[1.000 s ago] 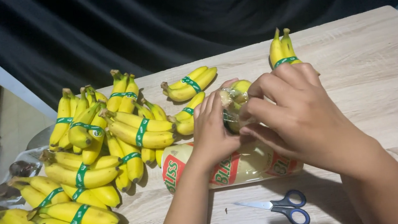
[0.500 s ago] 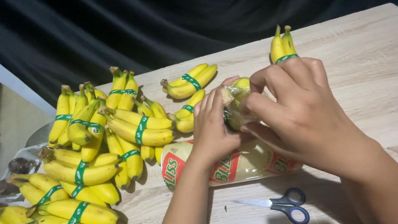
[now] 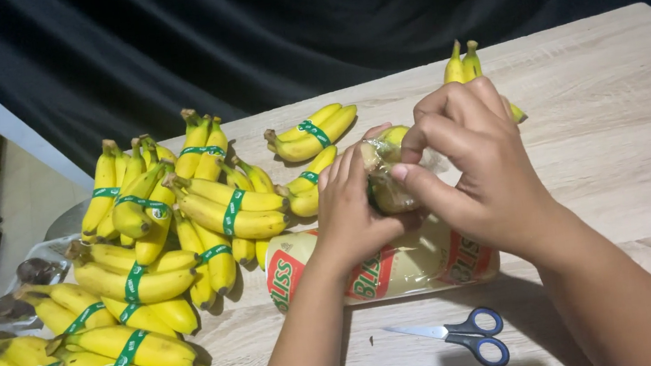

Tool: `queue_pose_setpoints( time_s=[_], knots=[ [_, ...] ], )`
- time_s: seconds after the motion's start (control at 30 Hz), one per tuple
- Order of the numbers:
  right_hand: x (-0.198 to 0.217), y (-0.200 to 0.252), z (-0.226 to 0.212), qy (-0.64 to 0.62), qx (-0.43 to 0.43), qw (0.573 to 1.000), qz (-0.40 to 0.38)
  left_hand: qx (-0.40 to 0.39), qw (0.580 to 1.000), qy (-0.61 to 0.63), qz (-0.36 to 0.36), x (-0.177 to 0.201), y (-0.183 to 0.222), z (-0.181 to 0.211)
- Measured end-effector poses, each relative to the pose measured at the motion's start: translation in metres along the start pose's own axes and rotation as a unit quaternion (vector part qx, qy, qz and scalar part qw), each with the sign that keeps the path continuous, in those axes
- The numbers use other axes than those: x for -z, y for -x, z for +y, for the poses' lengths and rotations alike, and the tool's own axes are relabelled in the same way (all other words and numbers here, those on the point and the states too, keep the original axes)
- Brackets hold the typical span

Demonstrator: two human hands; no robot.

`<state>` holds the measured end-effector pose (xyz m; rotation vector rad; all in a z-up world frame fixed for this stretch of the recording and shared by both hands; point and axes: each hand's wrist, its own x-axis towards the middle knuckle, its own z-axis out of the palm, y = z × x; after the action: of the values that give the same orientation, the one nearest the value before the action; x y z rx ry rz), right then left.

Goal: Wrapping bunches of bananas in plastic film and cutting the film with scissors on a production table.

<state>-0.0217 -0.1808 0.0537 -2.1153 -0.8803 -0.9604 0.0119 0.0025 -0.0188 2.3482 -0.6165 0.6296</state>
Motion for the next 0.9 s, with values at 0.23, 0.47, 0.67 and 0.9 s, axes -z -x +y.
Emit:
queue_pose_setpoints(
  time_s=[0.23,0.47,0.67,0.9],
  knots=[
    [0.019,-0.002,0.008,-0.129,-0.115,0.985,0.017,-0.039,0.999,0.028,-0.001,0.012,0.003,0.014],
    [0.036,-0.005,0.014,-0.113,-0.059,0.991,-0.030,-0.006,0.998,0.057,-0.007,0.017,0.003,0.014],
    [0.019,0.000,0.008,-0.042,-0.086,0.994,-0.056,0.009,0.999,0.045,0.008,0.015,0.002,0.016],
    [0.017,-0.001,-0.001,-0.162,-0.112,0.980,-0.011,-0.026,0.999,0.022,0.009,0.011,0.004,0.007]
  ],
)
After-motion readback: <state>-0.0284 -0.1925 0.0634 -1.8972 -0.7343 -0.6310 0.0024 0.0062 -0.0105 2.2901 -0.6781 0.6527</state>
